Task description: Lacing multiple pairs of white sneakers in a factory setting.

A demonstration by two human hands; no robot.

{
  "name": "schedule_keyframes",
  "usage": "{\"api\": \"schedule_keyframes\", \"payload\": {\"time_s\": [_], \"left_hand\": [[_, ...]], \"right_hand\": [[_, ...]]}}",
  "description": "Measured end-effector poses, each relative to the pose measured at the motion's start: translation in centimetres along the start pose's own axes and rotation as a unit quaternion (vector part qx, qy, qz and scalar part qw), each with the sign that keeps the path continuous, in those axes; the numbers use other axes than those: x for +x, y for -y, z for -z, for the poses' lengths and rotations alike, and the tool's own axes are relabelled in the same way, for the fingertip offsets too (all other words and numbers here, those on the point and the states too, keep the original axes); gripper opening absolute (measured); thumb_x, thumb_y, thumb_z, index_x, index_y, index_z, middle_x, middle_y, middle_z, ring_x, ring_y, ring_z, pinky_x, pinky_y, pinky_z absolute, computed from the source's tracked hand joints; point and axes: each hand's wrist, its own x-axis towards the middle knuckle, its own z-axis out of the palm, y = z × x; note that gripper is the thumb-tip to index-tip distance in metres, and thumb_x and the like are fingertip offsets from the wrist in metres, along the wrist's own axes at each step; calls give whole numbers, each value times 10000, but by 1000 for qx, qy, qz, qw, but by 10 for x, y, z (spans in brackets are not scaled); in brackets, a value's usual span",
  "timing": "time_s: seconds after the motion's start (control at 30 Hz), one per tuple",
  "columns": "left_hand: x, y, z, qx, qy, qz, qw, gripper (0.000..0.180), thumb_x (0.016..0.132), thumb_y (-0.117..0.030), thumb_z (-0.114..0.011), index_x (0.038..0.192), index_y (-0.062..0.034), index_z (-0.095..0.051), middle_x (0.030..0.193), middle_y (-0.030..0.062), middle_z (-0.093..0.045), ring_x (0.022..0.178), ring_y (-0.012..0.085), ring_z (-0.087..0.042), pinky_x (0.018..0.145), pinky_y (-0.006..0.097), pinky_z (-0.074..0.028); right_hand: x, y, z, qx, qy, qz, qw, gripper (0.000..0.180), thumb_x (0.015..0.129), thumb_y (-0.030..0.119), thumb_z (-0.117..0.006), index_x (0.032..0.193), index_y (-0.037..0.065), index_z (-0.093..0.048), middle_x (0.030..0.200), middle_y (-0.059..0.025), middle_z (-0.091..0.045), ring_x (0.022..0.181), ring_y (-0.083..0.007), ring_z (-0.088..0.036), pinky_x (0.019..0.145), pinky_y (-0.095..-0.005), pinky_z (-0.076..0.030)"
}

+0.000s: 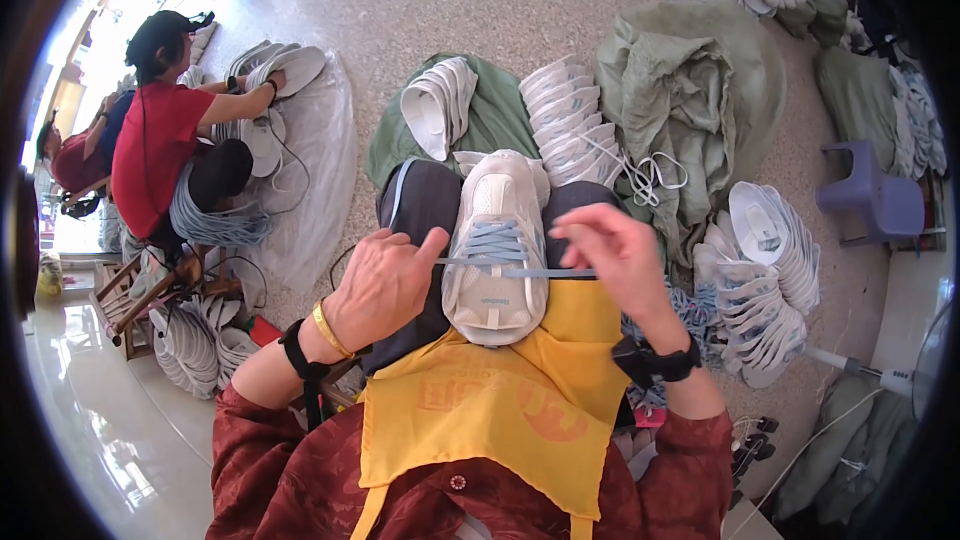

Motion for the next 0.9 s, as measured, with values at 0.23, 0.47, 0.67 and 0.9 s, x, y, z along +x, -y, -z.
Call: {"api": "schedule_keyframes", "payload": {"time_s": [0.23,0.47,0.67,0.9], "left_hand": [[1,-9,13,-282,-98,93,950,178,901,29,-594,1062,-19,-535,767,101,-614,769,269,-658,740,388,-509],[2,6,15,-616,-20,3,787,93,1021,-65,-654,1070,-30,-582,1019,22,-593,904,96,-565,819,269,-470],[6,11,9,-665,-15,39,746,85,1044,-96,-636,1055,-46,-569,959,-5,-584,877,84,-568,801,258,-468],[6,9,-12,-715,-9,99,692,80,1039,-75,-632,1056,-52,-557,937,-13,-585,884,65,-574,804,255,-473]], "right_hand": [[27,27,-68,-40,170,-10,985,190,1042,130,-633,1148,0,-723,851,-23,-711,696,-64,-652,637,-250,-531],[11,32,-37,3,203,-40,978,76,975,74,-711,966,-1,-701,812,43,-652,705,-20,-564,622,-219,-463],[-23,31,26,84,164,-34,982,237,990,122,-693,794,35,-594,755,22,-583,634,-24,-501,571,-212,-395],[-53,-23,81,324,-13,-24,946,518,1058,364,-623,660,123,-396,672,4,-462,514,-57,-377,493,-235,-297]]}}
